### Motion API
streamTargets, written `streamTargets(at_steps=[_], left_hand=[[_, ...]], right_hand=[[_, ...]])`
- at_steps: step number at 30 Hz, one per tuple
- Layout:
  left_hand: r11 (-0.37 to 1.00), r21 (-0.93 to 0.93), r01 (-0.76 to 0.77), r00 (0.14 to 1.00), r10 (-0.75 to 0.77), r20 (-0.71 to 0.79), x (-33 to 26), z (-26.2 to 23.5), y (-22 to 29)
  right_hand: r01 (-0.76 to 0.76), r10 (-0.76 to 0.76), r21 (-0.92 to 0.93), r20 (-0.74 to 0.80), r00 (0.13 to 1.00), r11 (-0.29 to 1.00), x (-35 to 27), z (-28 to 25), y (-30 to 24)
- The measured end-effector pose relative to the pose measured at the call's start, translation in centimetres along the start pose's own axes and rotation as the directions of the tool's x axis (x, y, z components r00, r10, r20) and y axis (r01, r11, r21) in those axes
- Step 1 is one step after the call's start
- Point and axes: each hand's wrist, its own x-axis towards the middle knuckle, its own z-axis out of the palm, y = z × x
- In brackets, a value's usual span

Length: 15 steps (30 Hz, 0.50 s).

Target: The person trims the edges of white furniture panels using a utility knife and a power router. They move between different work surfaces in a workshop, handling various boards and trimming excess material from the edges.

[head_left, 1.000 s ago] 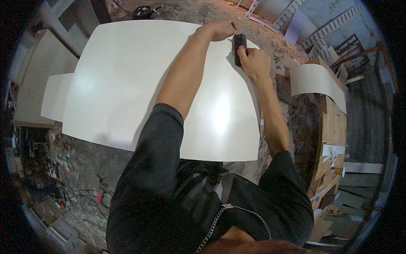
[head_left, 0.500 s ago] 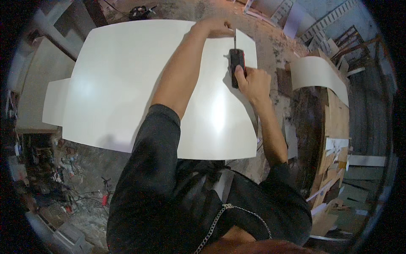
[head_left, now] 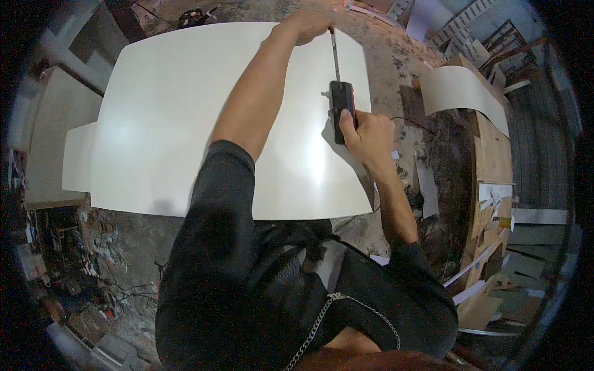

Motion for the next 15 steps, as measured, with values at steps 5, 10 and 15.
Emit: streamTargets(at_steps=[5, 10, 15], left_hand=[[0.978, 0.14, 0.156, 0.938, -0.19, 0.288, 1.0, 1.0, 7.8], [0.944, -0.31, 0.115, 0.972, -0.042, 0.232, 1.7, 0.9, 4.1], [0.949, -0.305, 0.08, 0.982, -0.022, 0.188, 2.8, 1.1, 4.3]], right_hand=[[-0.027, 0.027, -0.121, -0.001, 1.0, 0.992, -0.3, -0.7, 1.5], [-0.037, 0.036, -0.074, -0.018, 0.999, 0.997, 0.8, -0.6, 0.2], [-0.093, 0.094, -0.032, 0.052, 0.994, 0.995, -1.2, -2.3, 0.0]])
